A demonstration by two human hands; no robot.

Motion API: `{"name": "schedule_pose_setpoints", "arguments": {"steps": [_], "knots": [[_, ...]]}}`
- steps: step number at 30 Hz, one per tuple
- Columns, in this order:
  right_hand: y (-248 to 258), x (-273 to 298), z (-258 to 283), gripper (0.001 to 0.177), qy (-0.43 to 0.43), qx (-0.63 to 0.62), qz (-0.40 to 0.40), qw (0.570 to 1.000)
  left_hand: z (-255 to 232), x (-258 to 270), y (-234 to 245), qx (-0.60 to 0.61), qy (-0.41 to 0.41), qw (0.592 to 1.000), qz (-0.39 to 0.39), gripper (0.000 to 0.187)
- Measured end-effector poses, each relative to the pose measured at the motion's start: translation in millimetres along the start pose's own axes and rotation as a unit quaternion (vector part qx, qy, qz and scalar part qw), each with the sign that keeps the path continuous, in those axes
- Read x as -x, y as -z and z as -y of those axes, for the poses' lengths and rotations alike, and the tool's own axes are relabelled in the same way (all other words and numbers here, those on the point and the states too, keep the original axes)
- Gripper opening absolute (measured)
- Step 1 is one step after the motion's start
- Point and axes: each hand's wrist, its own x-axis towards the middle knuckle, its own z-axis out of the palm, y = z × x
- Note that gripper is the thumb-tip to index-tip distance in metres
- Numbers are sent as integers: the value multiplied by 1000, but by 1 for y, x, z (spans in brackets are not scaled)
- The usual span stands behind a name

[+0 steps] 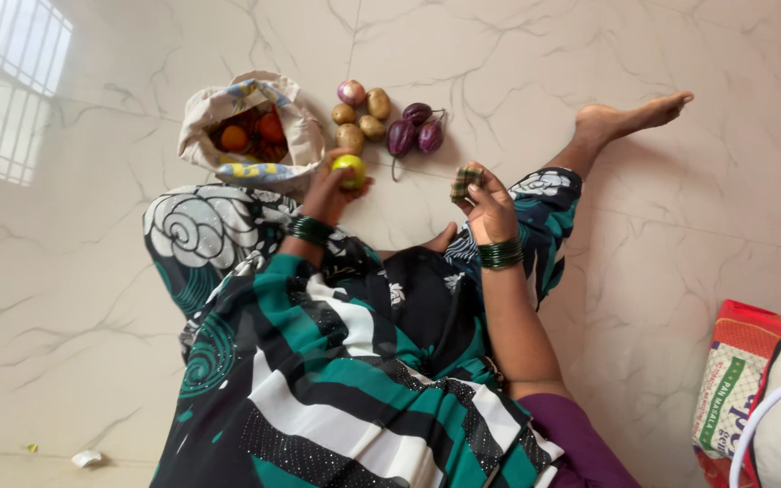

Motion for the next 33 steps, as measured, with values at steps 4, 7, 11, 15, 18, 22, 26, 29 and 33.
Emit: {"name": "schedule_pose_setpoints", "arguments": {"steps": [4,7,11,15,18,22,26,29,33], "knots": [[-52,19,16,36,79,171,54,981,12,21,-47,75,55,994,64,45],[-91,28,24,31,200,381,98,898,5,41,-74,-35,99,985,135,34],[-124,46,28,34,289,560,106,770,11,44,-85,-54,97,989,102,27],[-142,59,28,37,280,589,127,748,21,38,-67,-101,-16,990,92,19],[-144,62,26,28,222,543,118,801,27,38,-59,-160,-41,982,94,15],[-131,55,18,22,182,459,125,860,21,44,-59,-302,-67,946,92,18],[-119,53,8,23,102,394,114,906,5,52,-68,-413,-62,903,101,25],[-114,52,8,42,64,337,113,932,-4,60,-75,-475,-80,867,130,25],[-101,48,7,77,24,282,125,951,-6,65,-79,-493,-105,850,153,25]]}}
